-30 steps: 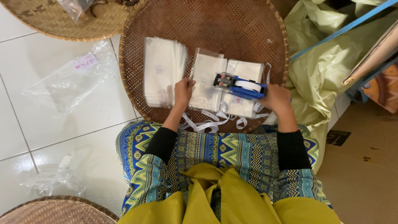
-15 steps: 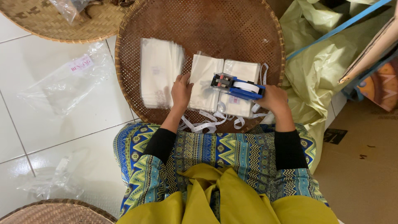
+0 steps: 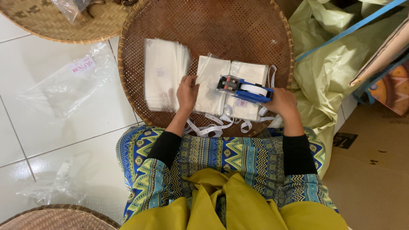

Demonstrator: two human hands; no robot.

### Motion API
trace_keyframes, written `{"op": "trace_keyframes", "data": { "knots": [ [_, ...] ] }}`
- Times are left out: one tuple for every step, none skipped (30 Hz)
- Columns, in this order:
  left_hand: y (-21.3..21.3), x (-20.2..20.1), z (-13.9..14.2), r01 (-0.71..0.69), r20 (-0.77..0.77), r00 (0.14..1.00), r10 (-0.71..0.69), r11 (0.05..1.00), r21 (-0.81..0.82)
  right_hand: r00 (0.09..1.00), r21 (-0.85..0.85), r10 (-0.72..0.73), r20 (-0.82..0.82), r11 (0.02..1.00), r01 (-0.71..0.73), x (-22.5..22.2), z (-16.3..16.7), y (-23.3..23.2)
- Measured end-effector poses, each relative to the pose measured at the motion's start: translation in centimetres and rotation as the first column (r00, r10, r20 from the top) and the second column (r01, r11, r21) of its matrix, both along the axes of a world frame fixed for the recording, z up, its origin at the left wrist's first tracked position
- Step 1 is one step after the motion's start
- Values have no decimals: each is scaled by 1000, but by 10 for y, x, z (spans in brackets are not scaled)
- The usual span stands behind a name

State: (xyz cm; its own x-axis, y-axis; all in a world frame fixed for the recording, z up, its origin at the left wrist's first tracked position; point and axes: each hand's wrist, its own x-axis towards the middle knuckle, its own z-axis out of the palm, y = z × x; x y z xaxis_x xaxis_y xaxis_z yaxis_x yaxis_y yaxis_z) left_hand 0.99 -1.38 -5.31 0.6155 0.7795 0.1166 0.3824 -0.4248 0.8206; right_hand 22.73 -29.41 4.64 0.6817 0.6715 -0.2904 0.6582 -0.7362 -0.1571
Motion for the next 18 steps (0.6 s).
{"op": "trace_keyframes", "data": {
  "knots": [
    [0,0,1,-2,6,1000,2,1000,-9,1000,2,-1,4,1000,1,0,0,0],
    [-1,0,2,-3,14,1000,3,1000,-11,1000,4,-3,8,1000,3,-1,0,0],
    [-1,0,4,-4,21,1000,4,1000,-14,1000,6,-5,12,1000,5,-1,0,0],
    [-1,0,4,-5,28,1000,5,1000,-16,1000,0,-7,12,1000,7,-1,0,0],
    [-1,-1,5,-9,25,1000,10,1000,-20,1000,-6,-9,13,1000,9,-1,1,0],
    [-1,-1,5,-13,22,1000,14,1000,-25,1000,-12,-12,13,1000,12,-1,1,0],
    [-1,-1,5,-17,19,1000,18,999,-30,1000,-20,-15,8,1000,15,-1,2,0],
    [-1,-1,4,-20,13,1000,20,999,-38,1000,-27,-17,4,999,17,-1,2,1],
    [-1,-1,2,-22,7,1000,23,999,-46,1000,-35,-20,-1,999,20,-1,2,1],
    [-1,-1,1,-25,1,1000,25,998,-54,1000,-22,-14,1,1000,14,-1,3,0],
    [-1,-1,-2,-17,13,1000,17,1000,-24,1000,-9,-8,3,1000,8,-2,3,0],
    [-1,-1,-4,-9,24,1000,9,1000,6,1000,4,-2,5,1000,2,-2,4,0],
    [-1,-1,-6,-2,35,999,1,999,35,1000,6,-1,11,1000,1,-2,4,0],
    [0,-1,-9,-5,87,996,-2,997,78,1000,8,0,17,1000,0,-3,5,0],
    [1,-1,-10,-9,139,990,-7,993,120,1000,9,1,22,1000,-1,-3,5,0],
    [2,0,-11,-15,190,982,-16,987,161,1000,7,0,12,1000,0,-4,6,0],
    [5,2,-12,-24,186,982,28,999,-22,1000,5,-1,2,1000,1,-5,8,0],
    [10,4,-11,-30,174,982,67,978,-205,1000,3,-3,-7,1000,3,-5,9,0]
  ]
}}
